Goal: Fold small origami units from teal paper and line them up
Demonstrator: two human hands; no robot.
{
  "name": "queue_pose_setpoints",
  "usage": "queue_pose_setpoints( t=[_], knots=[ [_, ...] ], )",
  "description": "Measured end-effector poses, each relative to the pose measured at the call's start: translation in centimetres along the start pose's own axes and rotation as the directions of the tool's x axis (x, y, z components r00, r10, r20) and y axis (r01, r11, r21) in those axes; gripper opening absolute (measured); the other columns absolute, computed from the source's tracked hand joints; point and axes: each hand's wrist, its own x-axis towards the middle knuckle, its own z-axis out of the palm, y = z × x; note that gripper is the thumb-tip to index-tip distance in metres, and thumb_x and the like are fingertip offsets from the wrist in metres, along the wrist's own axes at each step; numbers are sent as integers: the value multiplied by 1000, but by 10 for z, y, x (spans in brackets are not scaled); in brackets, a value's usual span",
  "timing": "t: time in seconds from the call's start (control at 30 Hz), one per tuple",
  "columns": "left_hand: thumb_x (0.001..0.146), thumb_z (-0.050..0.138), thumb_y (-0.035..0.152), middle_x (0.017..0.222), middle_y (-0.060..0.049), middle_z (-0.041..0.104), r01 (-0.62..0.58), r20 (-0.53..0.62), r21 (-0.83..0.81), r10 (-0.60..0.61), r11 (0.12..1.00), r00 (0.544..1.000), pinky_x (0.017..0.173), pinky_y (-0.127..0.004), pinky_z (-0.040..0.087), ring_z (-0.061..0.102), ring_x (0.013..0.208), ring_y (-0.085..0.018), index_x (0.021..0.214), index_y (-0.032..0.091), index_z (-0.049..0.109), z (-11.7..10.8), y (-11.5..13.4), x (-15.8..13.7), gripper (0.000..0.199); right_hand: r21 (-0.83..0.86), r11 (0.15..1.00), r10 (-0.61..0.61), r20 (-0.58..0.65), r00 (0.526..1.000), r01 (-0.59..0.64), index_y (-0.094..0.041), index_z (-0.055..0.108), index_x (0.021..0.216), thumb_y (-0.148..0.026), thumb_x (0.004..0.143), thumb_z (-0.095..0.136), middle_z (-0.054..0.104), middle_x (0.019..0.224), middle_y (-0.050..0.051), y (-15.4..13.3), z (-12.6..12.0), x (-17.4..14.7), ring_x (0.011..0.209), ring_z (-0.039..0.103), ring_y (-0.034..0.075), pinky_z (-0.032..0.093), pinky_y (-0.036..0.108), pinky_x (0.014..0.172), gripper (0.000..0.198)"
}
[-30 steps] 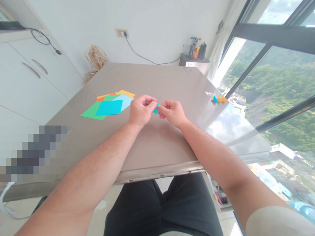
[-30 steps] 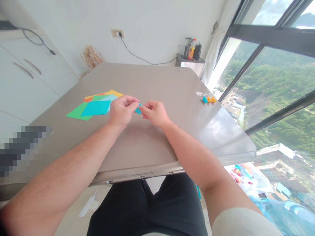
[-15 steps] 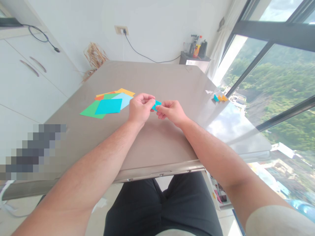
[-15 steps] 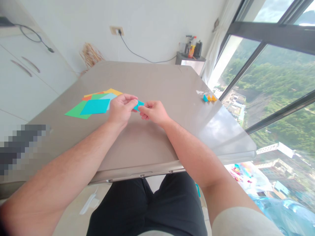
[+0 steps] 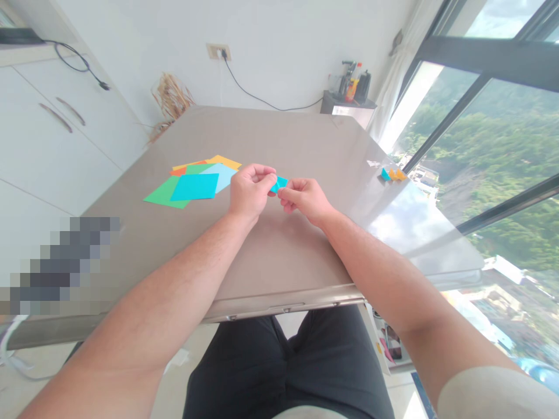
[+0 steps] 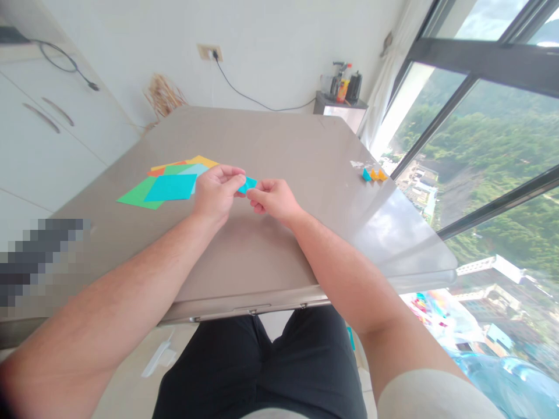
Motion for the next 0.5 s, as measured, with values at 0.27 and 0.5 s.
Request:
queue_pose_setpoints(
  t=[0.27, 0.5],
  knots=[
    [70, 72, 23, 72, 0, 67, -9, 18, -54, 10, 999, 1000, 58, -26, 54, 65, 65, -14, 85, 17, 66, 0, -2, 1, 17, -73, 997, -34, -12, 999, 33, -19, 62, 61, -26, 71, 77, 62, 58, -1, -1, -3, -1, 55, 56, 11, 48, 24, 52, 20],
    [65, 76, 18, 76, 0, 70, -3, 161, -59, 12, 998, 987, 58, -24, 52, 66, 67, -14, 97, 18, 67, -6, 0, 1, 33, -126, 991, -52, -46, 998, 46, -19, 63, 63, -32, 75, 75, 61, 59, 0, -4, -7, -4, 57, 55, 12, 45, 25, 55, 22]
  ],
)
